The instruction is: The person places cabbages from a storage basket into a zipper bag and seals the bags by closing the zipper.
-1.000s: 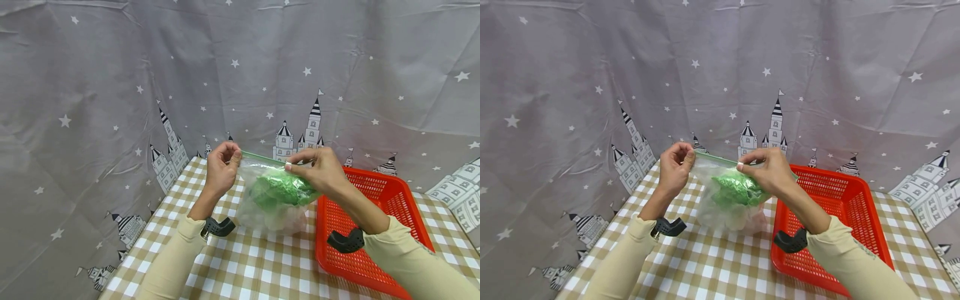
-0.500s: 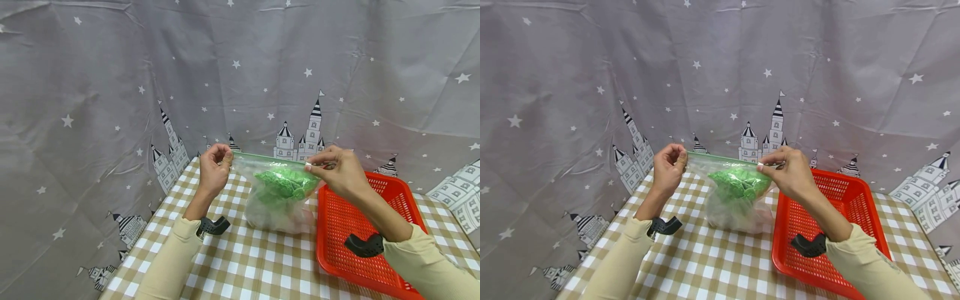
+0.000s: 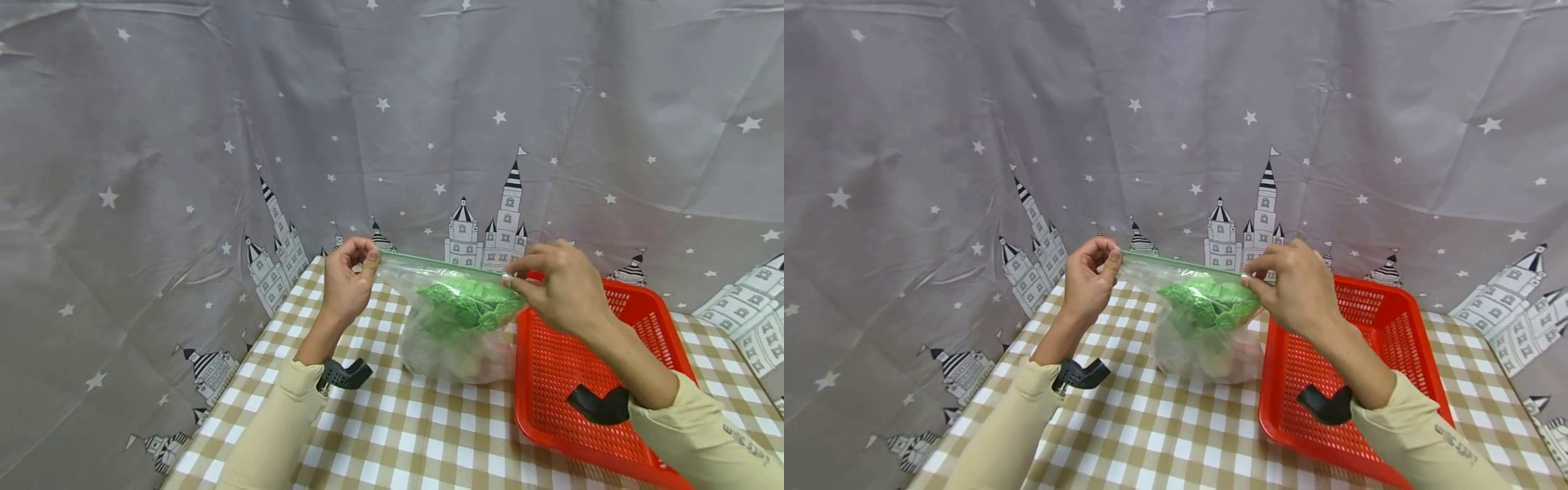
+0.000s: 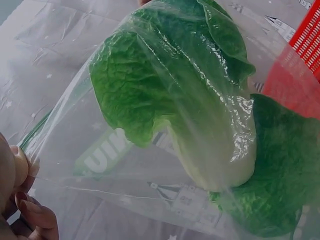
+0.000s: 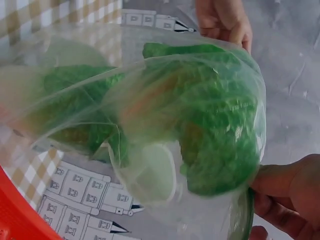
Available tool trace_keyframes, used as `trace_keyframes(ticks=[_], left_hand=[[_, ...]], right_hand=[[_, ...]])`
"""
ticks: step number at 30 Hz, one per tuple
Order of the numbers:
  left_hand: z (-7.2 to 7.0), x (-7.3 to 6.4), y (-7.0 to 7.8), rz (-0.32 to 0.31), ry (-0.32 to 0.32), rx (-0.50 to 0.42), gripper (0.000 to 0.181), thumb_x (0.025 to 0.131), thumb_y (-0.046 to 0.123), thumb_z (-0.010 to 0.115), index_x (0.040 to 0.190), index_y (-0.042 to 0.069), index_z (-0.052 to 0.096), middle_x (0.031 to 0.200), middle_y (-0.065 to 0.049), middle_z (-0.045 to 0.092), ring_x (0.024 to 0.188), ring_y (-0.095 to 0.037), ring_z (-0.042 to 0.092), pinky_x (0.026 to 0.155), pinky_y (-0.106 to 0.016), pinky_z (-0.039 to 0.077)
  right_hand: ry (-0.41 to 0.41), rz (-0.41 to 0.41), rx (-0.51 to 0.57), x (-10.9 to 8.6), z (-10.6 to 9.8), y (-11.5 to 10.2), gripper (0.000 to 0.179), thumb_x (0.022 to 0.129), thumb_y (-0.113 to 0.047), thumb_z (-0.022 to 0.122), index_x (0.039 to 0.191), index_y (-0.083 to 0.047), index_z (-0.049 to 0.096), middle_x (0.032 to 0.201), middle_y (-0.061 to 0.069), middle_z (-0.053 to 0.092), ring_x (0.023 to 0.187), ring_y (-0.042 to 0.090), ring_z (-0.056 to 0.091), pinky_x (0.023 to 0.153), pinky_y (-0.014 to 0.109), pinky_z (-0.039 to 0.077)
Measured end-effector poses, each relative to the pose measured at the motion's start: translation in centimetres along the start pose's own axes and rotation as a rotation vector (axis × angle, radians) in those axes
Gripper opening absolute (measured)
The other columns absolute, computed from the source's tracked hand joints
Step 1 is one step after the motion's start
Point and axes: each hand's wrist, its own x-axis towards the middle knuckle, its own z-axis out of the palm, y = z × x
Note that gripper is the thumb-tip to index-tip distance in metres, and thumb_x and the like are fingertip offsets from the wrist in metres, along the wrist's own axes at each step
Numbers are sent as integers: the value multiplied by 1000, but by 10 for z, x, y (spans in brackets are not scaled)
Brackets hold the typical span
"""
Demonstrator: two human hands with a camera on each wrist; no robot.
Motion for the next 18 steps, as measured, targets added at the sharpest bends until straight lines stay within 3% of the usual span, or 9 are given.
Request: trace_keyframes(ticks=[3,8,12,15,18], left_hand=[[-7,1,-4,-16,22,5,9,91,-10,60,86,-16,56,73,-14,56,69,-12,51,69,-24,43],[-20,1,-14,-68,116,15,8,90,-11,60,86,-16,55,72,-10,56,67,-11,50,68,-23,42],[-23,0,-13,-74,122,-11,10,93,-6,60,90,-15,56,72,-4,56,65,-9,50,59,-20,43],[-30,-3,-4,-13,126,-81,11,93,-5,60,90,-15,55,74,0,57,62,-8,50,51,-18,42],[-43,-10,18,116,94,-193,11,92,-5,61,88,-13,54,75,0,58,61,-9,53,51,-19,46]], right_hand=[[-10,18,58,-1,-3,8,11,80,-11,80,91,-9,78,86,4,70,76,22,45,68,37,32],[-14,91,90,-8,-10,23,12,81,-9,79,92,-10,78,86,3,69,80,21,44,69,38,30],[-16,84,129,-14,-17,25,11,82,-8,78,93,-11,78,90,1,67,84,20,48,69,38,35],[-54,50,239,-23,-30,18,13,84,-6,76,95,-13,75,98,-2,68,89,18,57,77,32,44],[-91,38,437,-37,-52,5,19,84,3,73,97,-10,72,97,2,71,87,15,65,76,23,50]])
